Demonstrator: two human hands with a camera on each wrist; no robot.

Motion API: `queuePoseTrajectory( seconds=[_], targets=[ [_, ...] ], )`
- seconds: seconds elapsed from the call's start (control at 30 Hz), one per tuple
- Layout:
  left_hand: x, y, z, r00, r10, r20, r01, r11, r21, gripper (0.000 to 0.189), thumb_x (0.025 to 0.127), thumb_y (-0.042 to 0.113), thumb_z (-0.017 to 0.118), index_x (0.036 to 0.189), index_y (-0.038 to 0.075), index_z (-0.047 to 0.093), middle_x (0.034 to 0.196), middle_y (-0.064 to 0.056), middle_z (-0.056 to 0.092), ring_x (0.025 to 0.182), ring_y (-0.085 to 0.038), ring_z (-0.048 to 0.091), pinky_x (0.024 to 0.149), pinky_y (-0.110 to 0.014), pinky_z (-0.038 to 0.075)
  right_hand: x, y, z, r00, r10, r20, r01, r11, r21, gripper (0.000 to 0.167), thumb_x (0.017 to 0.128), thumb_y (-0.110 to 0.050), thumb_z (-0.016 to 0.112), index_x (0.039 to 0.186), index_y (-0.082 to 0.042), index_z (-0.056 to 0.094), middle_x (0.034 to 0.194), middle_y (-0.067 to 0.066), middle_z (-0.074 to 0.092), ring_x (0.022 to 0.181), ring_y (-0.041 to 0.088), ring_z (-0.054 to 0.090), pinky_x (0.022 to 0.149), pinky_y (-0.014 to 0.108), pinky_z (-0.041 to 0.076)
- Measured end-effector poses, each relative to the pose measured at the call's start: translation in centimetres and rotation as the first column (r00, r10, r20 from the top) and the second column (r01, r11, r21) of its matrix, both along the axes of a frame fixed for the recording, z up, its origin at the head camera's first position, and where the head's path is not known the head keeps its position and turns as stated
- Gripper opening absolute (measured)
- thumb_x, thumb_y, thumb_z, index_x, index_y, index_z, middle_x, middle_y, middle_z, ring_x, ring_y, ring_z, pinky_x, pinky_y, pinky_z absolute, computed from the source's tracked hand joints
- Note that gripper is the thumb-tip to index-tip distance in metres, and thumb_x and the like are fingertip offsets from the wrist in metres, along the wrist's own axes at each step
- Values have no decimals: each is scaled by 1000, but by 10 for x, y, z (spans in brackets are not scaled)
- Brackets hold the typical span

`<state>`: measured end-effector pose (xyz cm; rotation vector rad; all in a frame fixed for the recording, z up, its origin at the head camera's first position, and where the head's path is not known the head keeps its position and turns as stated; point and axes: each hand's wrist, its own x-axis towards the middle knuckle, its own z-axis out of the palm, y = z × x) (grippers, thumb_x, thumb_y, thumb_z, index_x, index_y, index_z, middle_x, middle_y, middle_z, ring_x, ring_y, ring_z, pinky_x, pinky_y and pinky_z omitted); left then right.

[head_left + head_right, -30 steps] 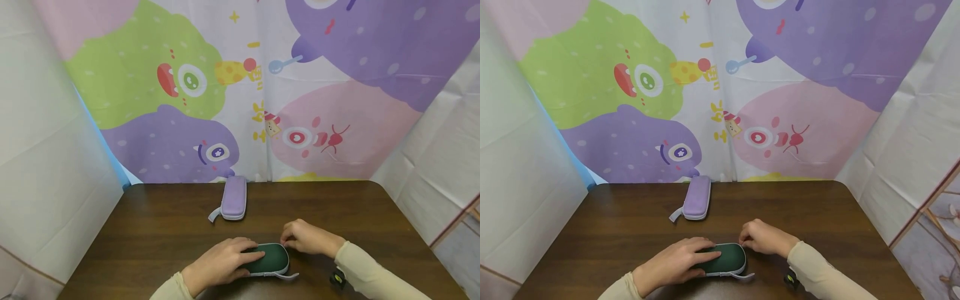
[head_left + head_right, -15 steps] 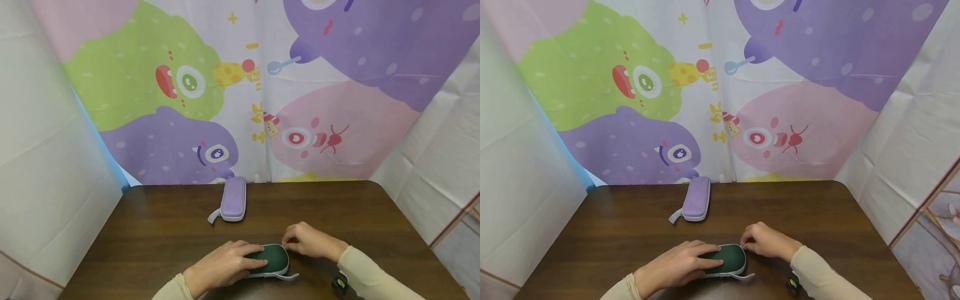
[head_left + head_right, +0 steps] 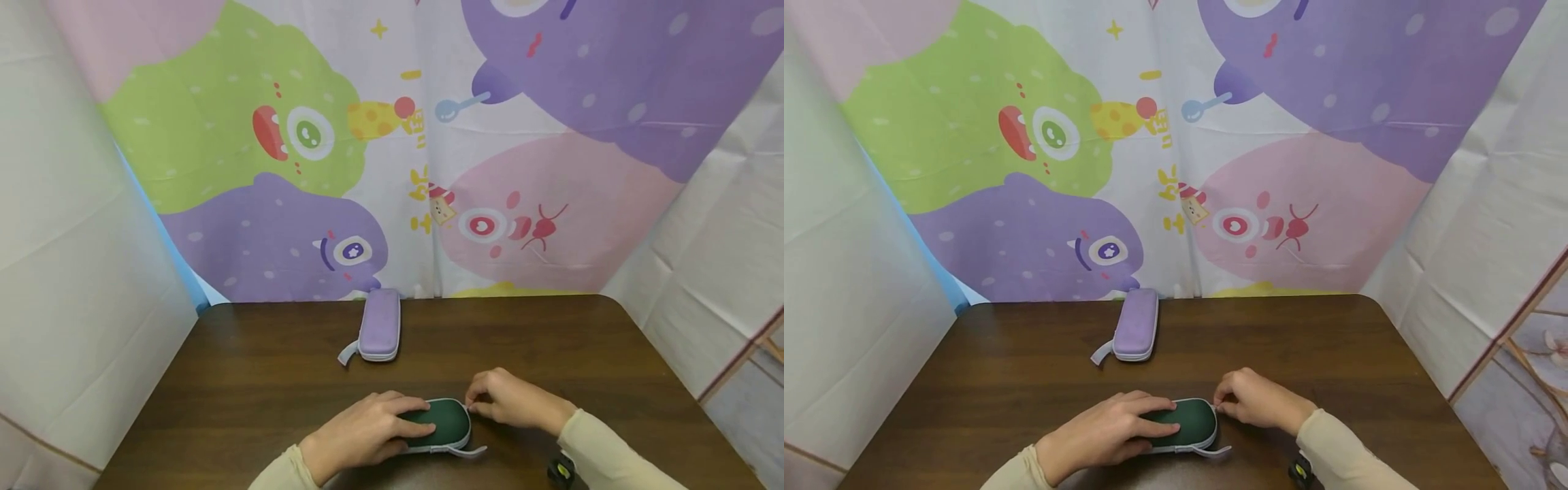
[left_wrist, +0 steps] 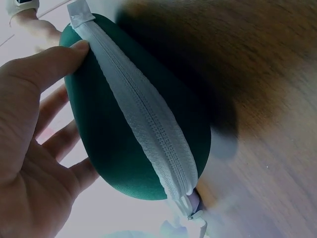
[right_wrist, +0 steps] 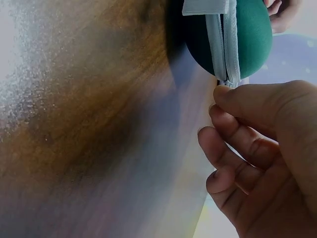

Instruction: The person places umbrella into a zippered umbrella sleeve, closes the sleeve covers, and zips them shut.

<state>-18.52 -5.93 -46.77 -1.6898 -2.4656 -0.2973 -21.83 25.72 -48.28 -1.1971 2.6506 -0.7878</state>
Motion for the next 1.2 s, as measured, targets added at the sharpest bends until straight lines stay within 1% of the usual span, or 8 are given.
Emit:
queuePoseTrajectory(
  seconds=[0.17, 0.27, 0.33, 0.6, 0.87, 1.2],
  targets=[
    [-2, 0, 0, 1000, -17, 14, 16, 1000, 25, 49, 89, 20, 82, 136, 24, 69, 143, -3, 62, 123, -20, 64, 99, -31, 55, 6, 0, 4, 1000, 0, 19, 0, 1000, 22, 9, 94, -6, 73, 92, -14, 77, 91, -9, 69, 83, -3, 61, 71, 21, 56],
    [-4, 0, 0, 1000, -26, 18, 25, 999, 33, 48, 89, 20, 83, 135, 23, 70, 142, -4, 63, 122, -19, 64, 101, -29, 53, 10, 1, 7, 999, 5, 37, -6, 1000, 27, 9, 94, -6, 73, 92, -14, 77, 91, -9, 69, 83, -4, 61, 71, 20, 56],
    [-4, 0, 0, 999, -28, 19, 27, 999, 30, 48, 89, 20, 83, 135, 23, 70, 142, -4, 62, 122, -19, 64, 101, -29, 54, 13, 0, 8, 999, 4, 47, -6, 999, 32, 9, 94, -6, 73, 92, -14, 77, 91, -9, 70, 83, -4, 61, 70, 19, 56],
    [-3, 1, 0, 1000, -25, 13, 25, 999, 31, 49, 88, 21, 83, 135, 24, 70, 142, -3, 62, 119, -19, 65, 98, -29, 55, 25, -4, 14, 1000, -3, 16, 2, 998, 57, 12, 93, -5, 71, 86, -13, 75, 86, -11, 68, 74, -6, 55, 62, 16, 51],
    [-3, 1, 0, 1000, -18, 24, 18, 999, 32, 51, 87, 21, 84, 136, 25, 70, 142, -2, 62, 118, -19, 65, 96, -30, 56, 28, -6, 17, 1000, 2, 19, -3, 998, 59, 15, 91, -3, 71, 81, -14, 72, 80, -13, 61, 68, -5, 49, 59, 15, 47],
    [-2, 2, 0, 999, -22, 25, 21, 999, 40, 51, 86, 22, 85, 135, 24, 70, 141, -2, 63, 118, -19, 65, 97, -29, 55, 32, -7, 16, 999, 2, 32, -3, 999, 37, 20, 88, 0, 69, 76, -16, 68, 75, -14, 54, 64, -6, 45, 54, 14, 43]
  ],
)
